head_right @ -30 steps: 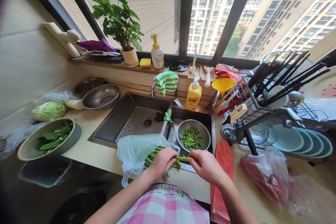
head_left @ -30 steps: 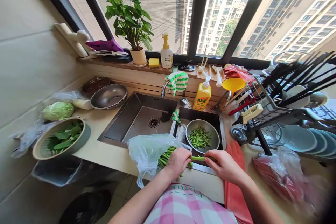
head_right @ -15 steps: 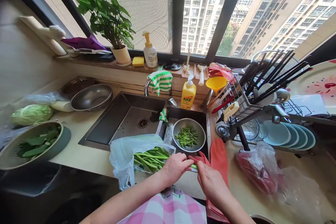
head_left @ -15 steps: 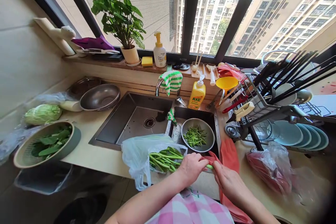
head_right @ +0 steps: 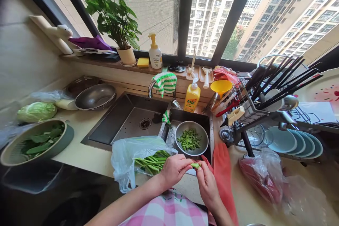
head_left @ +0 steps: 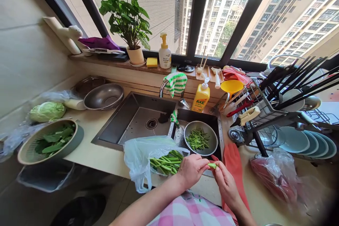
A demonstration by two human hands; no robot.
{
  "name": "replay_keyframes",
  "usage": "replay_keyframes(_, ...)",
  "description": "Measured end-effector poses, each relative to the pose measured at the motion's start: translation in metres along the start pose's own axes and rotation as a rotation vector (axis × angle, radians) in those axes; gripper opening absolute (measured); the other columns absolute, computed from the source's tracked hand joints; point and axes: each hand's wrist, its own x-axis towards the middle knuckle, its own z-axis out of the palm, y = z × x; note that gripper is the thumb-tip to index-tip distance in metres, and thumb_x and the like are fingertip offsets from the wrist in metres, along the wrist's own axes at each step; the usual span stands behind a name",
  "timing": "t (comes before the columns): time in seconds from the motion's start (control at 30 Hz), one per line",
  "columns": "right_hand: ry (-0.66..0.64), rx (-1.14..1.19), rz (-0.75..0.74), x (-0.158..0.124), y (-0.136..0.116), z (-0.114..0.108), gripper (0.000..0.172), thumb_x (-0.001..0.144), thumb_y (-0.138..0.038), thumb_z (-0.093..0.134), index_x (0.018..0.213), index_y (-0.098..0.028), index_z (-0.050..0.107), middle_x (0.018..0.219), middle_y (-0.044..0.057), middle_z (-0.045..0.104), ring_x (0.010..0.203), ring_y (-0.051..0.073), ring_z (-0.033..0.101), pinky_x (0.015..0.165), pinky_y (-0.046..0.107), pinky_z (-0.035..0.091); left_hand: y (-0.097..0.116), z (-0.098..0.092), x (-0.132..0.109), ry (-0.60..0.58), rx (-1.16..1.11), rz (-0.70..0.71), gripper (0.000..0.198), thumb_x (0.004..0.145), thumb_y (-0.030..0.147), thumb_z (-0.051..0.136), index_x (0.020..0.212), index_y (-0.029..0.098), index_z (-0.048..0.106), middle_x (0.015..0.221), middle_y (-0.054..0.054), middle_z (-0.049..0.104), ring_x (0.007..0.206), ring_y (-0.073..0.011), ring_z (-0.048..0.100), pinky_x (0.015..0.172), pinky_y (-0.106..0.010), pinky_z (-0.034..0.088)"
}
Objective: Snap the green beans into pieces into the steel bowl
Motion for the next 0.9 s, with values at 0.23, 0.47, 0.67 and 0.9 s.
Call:
replay_keyframes(0.23,-0.284,-0.418,-0.223,-0.006,0.009,-0.025,0.021,0.087,-0.023,0.033,0.091,-0.023,0.054,0.064,0.0,0.062,0.054,0.016,0.059,0.047,0.023,0.037,0.008,0.012,0.003,-0.308,0.253,0.103,0.024,0.086,0.03,0.042,0.085,0.016,0.061,0.081,-0.007,0.065,0.071,-0.0197,0.061,0.06,-0.028,0.045)
replay_keyframes(0.47,0.016,-0.442,-0.284,-0.012,0.017,-0.019,0.017,0.085,-0.02,0.033,0.078,-0.022,0.049,0.061,0.001,0.059,0.051,0.015,0.057,0.045,0.023,0.037,0.023,0.004,0.015,-0.218,0.147,0.054,0.024,0.084,0.035,0.044,0.09,0.022,0.063,0.084,-0.003,0.065,0.075,-0.0168,0.06,0.062,-0.024,0.043)
replay_keyframes(0.67,0.234,0.013,0.015,-0.011,0.005,-0.013,0.023,0.086,-0.036,0.036,0.073,-0.021,0.049,0.056,-0.002,0.052,0.047,0.012,0.049,0.046,0.021,0.037,0.033,0.001,0.018,-0.008,-0.132,0.084,0.023,0.085,0.031,0.044,0.087,0.02,0.065,0.077,-0.003,0.063,0.069,-0.0128,0.055,0.061,-0.022,0.039)
replay_keyframes(0.9,0.104,0.556,0.214,0.013,-0.017,-0.006,0.028,0.087,-0.043,0.036,0.078,-0.021,0.051,0.059,-0.002,0.047,0.051,0.012,0.045,0.048,0.022,0.037,0.006,-0.041,0.013,0.225,-0.988,-0.323,0.019,0.081,0.032,0.054,0.085,0.016,0.064,0.074,-0.002,0.06,0.065,-0.0094,0.052,0.061,-0.02,0.041)
